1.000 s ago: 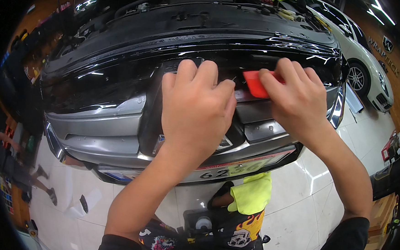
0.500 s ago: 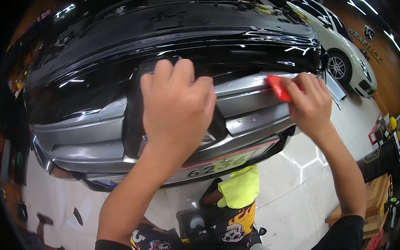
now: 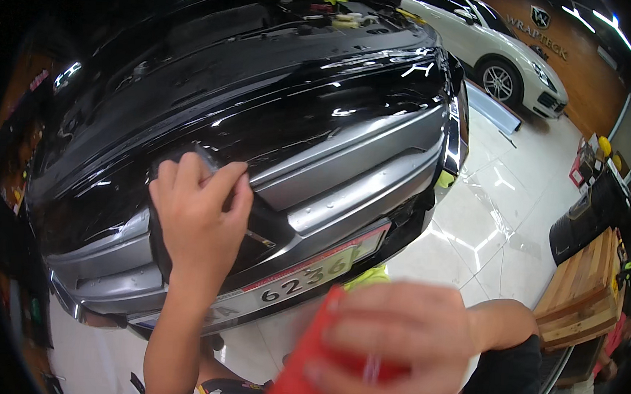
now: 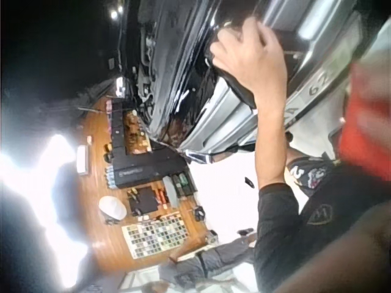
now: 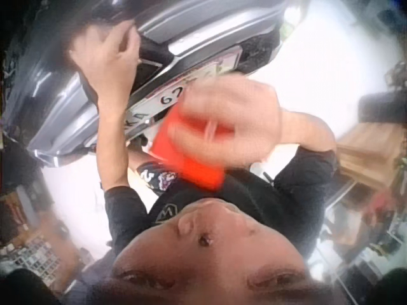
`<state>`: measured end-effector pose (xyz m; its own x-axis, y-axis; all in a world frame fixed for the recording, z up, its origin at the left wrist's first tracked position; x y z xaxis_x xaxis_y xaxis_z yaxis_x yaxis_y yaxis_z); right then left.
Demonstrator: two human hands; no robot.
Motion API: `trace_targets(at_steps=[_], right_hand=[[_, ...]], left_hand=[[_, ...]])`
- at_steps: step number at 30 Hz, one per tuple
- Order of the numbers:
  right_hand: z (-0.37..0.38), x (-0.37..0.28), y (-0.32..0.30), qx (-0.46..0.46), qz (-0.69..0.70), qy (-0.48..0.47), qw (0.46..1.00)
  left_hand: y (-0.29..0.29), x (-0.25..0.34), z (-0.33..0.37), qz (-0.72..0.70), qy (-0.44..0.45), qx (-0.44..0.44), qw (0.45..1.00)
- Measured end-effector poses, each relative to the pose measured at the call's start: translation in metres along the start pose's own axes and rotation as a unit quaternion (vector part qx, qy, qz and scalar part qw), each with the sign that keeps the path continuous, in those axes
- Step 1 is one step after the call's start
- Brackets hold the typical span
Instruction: The person applies a transparent protective film to the front grille and emblem of a black car. They use a metal tool to lift and position the film, a red squeegee to smooth it, and a yellow cloth to wipe the surface. The person also uses a spray bottle to apply liquid during the process.
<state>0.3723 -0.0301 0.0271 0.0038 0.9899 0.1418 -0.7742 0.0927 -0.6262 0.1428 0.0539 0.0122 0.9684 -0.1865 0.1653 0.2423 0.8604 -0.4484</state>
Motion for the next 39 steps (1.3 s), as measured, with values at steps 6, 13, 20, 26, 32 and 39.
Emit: trace_targets(at_steps=[6,13,20,26,32,39], right_hand=[[-0.009,-0.009,-0.018,0.05,-0.009,-0.062,0.997],[-0.072,0.103,0.015,0.038,-0.066,0.143,0.987],[-0.003,0.17,0.038,0.122,-0.084,0.129,0.98],[-0.012,0.16,0.049,0.113,-0.055,0.154,0.98],[-0.046,0.16,0.033,0.094,-0.059,0.21,0.971],[-0.07,0.144,0.014,0.072,-0.056,0.247,0.965]], left_hand=[[-0.011,-0.005,-0.003,0.047,-0.004,-0.028,0.998],[-0.02,-0.019,0.045,-0.106,-0.062,-0.072,0.99],[0.009,-0.015,0.072,0.026,0.013,-0.084,0.996],[0.0,-0.024,0.07,0.024,0.05,-0.09,0.994],[-0.013,-0.036,0.068,0.061,0.035,-0.103,0.992],[-0.009,-0.028,0.068,-0.002,0.006,-0.122,0.992]])
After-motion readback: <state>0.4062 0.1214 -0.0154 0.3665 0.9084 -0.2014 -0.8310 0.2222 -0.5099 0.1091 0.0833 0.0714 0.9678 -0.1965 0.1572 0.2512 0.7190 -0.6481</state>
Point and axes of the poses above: each hand's wrist, its own z-axis towards the middle knuckle, its own y-axis out of the palm, x = y × z, the point moved 3 cm from there along z, towards the middle knuckle, and after that the axes turned 12 degrees about -y, right-handed, at the moved point
